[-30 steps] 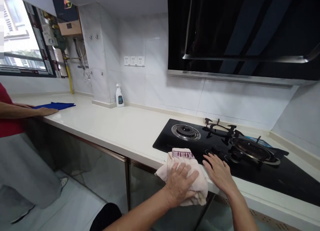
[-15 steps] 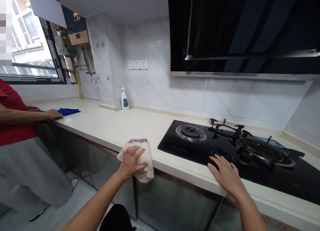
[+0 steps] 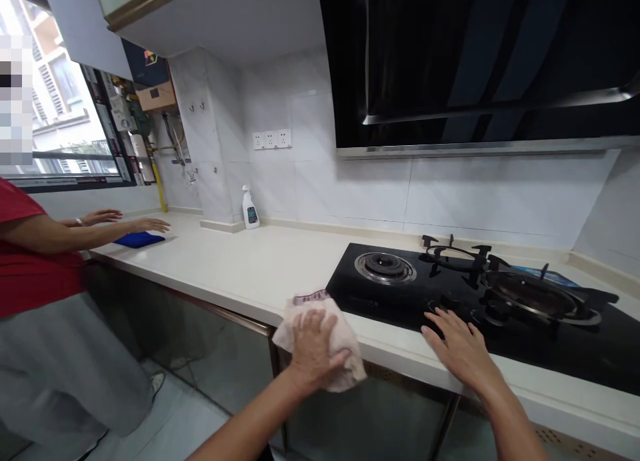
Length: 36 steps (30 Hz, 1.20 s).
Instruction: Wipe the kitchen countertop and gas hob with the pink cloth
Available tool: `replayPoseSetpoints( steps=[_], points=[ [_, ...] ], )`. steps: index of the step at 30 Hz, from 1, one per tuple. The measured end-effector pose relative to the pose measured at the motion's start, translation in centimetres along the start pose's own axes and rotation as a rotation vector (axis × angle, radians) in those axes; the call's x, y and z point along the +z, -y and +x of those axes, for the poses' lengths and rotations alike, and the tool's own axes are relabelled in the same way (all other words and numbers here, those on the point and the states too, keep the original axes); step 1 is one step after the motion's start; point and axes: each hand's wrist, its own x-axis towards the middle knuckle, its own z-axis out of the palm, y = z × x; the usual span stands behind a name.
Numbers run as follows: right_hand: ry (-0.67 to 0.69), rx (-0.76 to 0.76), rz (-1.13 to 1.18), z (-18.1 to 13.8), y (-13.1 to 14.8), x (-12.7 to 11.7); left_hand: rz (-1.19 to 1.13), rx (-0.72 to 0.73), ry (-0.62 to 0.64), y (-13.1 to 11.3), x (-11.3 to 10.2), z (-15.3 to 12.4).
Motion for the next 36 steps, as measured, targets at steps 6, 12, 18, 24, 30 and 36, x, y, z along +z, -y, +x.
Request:
replayPoseSetpoints(
  steps=[6, 12, 18, 24, 30, 36],
  points=[
    [-0.071, -0.013, 0.156, -0.4, 0.3, -0.8, -0.132, 0.140, 0.158, -10.9, 0.3, 3.3],
    [-0.230, -0.076, 0.602, -0.9, 0.6, -3.5, -0.194, 0.216, 0.385, -14.0, -2.0, 7.1],
    [-0.302, -0.283, 0.685, -3.3, 7.1, -3.6, -0.311, 0.265, 0.421, -13.1, -2.5, 7.5],
    [-0.273, -0.449, 0.232, -4.1, 10.2, 0.5, -0.673, 0.349, 0.390, -7.1, -5.3, 6.9],
    [-0.157, -0.452, -0.039, -3.8, 11.9, 0.4, -0.522, -0.073, 0.164, 1.1, -6.7, 8.3],
    [-0.009, -0.514, -0.113, -1.4, 18.2, -0.1, -0.267, -0.259, 0.281, 3.2, -3.6, 9.7]
  ],
)
